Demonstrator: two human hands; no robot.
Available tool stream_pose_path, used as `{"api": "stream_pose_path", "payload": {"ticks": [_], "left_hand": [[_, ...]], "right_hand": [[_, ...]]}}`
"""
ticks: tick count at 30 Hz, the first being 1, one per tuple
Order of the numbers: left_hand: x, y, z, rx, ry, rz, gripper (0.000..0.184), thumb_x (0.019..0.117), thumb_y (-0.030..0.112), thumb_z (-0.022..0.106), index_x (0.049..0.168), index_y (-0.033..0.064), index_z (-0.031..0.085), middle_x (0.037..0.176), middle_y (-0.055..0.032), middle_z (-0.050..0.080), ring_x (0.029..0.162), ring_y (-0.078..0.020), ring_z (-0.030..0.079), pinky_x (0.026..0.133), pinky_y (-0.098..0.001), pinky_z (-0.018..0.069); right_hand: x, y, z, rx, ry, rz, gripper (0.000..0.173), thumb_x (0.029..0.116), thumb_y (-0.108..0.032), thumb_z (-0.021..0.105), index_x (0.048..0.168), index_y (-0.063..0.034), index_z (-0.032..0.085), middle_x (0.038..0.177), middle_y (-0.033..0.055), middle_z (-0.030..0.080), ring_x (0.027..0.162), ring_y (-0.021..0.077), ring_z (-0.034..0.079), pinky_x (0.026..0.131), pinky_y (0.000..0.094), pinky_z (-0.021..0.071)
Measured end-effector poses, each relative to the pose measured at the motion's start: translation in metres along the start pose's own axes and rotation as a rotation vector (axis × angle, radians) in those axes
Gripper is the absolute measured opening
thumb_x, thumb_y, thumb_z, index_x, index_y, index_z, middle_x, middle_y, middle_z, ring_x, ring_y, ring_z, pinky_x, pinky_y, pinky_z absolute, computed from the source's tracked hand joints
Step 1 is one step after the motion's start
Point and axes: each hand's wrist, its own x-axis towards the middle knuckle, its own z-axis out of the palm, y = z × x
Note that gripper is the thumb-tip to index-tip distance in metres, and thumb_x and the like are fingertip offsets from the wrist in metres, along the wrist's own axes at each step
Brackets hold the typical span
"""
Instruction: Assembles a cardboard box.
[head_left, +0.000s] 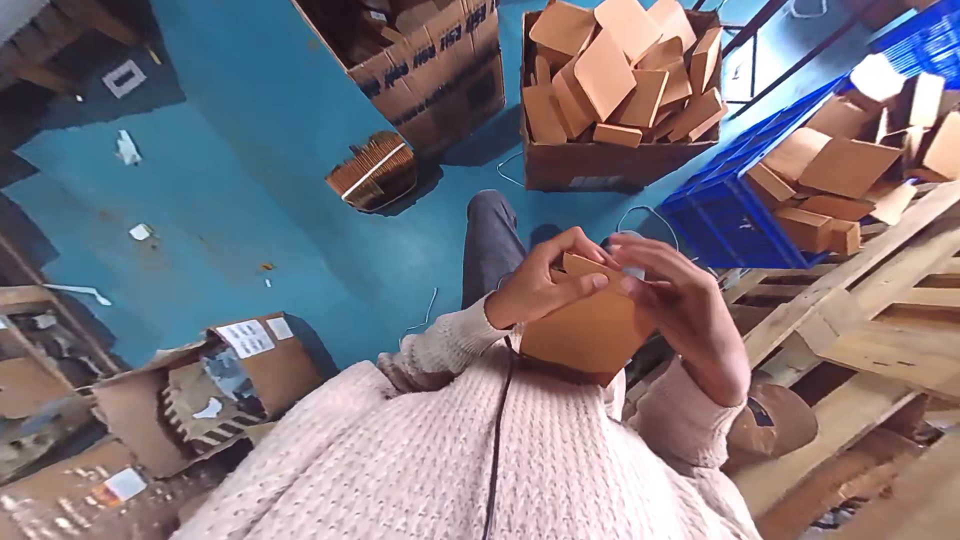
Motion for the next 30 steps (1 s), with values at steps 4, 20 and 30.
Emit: {"api": "stream_pose_path", "payload": {"ticks": [4,20,30], "left_hand": [[-0.009,0.003,0.009,0.247,0.072,-0.061,0.095,0.0798,0.045,0.083,0.148,0.0035,0.032,0.14,-0.0124,0.053,0.118,-0.0164,0.061,0.095,-0.0362,0.0563],[0.017,-0.006,0.043,1.043,0.378,0.508,0.131,0.0626,0.072,0.081,0.154,-0.0052,0.027,0.148,-0.0402,0.038,0.137,-0.0471,0.043,0.111,-0.0588,0.0393],[0.013,-0.013,0.048,0.984,0.312,0.631,0.123,0.0593,0.071,0.081,0.156,0.0188,0.026,0.155,-0.028,0.033,0.143,-0.0378,0.037,0.114,-0.055,0.0337]], "right_hand": [[0.004,-0.006,-0.015,-0.049,0.004,0.025,0.027,0.1033,-0.016,0.057,0.126,-0.0129,0.071,0.109,-0.0049,0.073,0.087,-0.0047,0.064,0.076,0.0141,0.0541],[0.015,-0.017,0.001,-0.214,0.5,-0.247,0.024,0.101,-0.013,0.062,0.119,-0.0043,0.075,0.123,0.0099,0.071,0.113,0.0135,0.068,0.094,0.028,0.058],[0.0,-0.026,0.0,-0.331,0.494,-0.122,0.028,0.1034,-0.021,0.055,0.125,-0.0216,0.073,0.129,-0.0015,0.07,0.1,0.0094,0.07,0.079,0.0325,0.059]]}}
